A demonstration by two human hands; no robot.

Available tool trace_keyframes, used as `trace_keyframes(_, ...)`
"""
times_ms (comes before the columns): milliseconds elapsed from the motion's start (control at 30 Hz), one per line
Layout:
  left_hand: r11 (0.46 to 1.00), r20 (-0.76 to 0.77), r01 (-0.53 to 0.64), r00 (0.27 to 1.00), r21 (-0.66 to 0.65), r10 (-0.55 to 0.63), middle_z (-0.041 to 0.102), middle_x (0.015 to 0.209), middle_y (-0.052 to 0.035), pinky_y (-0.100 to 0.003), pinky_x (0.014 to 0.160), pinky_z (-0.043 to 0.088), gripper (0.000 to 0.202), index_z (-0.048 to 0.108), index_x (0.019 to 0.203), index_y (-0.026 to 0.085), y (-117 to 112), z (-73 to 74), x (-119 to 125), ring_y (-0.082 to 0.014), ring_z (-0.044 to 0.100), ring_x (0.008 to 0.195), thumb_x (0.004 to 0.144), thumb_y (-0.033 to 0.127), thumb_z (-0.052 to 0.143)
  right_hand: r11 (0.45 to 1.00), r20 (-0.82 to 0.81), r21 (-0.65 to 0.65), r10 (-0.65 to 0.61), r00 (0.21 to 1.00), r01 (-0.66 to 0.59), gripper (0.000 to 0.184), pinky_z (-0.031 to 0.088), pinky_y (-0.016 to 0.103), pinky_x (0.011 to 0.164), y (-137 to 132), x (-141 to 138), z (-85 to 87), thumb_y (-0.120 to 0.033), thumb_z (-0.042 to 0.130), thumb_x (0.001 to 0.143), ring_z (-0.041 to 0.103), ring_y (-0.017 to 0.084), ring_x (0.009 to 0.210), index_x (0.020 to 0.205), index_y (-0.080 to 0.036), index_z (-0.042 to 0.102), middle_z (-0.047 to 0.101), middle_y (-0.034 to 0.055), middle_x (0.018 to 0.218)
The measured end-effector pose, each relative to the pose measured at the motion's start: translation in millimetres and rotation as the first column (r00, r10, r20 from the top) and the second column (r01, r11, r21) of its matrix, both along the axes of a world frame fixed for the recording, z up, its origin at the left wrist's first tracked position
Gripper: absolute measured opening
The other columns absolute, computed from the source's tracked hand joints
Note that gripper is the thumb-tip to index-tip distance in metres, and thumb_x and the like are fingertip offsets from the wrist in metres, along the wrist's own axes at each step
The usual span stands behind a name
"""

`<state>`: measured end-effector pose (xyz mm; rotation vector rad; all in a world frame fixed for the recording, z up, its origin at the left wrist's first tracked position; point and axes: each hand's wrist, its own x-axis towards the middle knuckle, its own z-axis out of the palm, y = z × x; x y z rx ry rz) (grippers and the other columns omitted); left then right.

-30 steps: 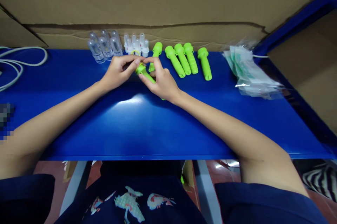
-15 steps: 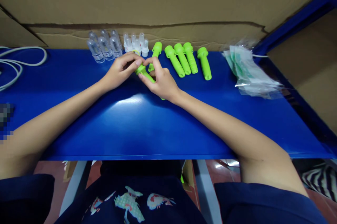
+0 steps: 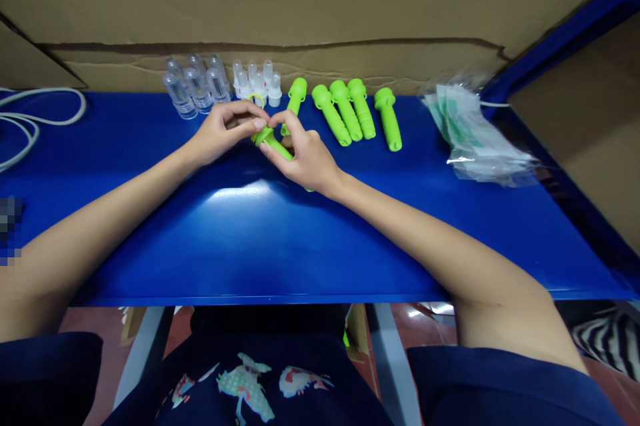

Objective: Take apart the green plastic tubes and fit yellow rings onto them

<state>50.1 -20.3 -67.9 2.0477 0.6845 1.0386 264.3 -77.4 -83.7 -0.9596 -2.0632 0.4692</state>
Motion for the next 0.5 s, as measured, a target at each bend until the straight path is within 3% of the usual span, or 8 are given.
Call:
trace_keyframes(200, 1.000, 0.017, 0.000, 1.000, -0.008, 0.000, 0.076, 0.097, -0.0056, -0.034, 0.083, 0.062, 0.053, 0.074, 0.102, 0.021, -2.9, 0.5, 2.1, -0.0219, 0.075, 0.095, 0.090, 0.073, 0.072, 0.999, -0.006, 0.051, 0.005, 1.000, -0.004, 0.042, 0.043, 0.031, 0.052, 0.7, 0.8, -1.7, -0.061, 0.060, 0.103, 0.046, 0.015, 0.043, 0.125, -0.027, 0.050, 0.049, -0.0090, 0.057)
trace_keyframes(500, 0.999, 0.021, -0.027, 0.999, 0.026, 0.026, 0.078, 0.100, -0.0061, -0.033, 0.081, 0.065, 0.053, 0.073, 0.106, 0.021, -3.4, -0.6, 3.2, -0.0216, 0.078, 0.096, 0.091, 0.072, 0.072, 1.000, -0.011, 0.008, 0.008, 1.000, -0.008, 0.043, 0.051, 0.035, 0.055, 0.8, 2.8, -2.7, -0.062, 0.058, 0.104, 0.050, 0.018, 0.046, 0.130, -0.029, 0.051, 0.057, -0.0054, 0.063)
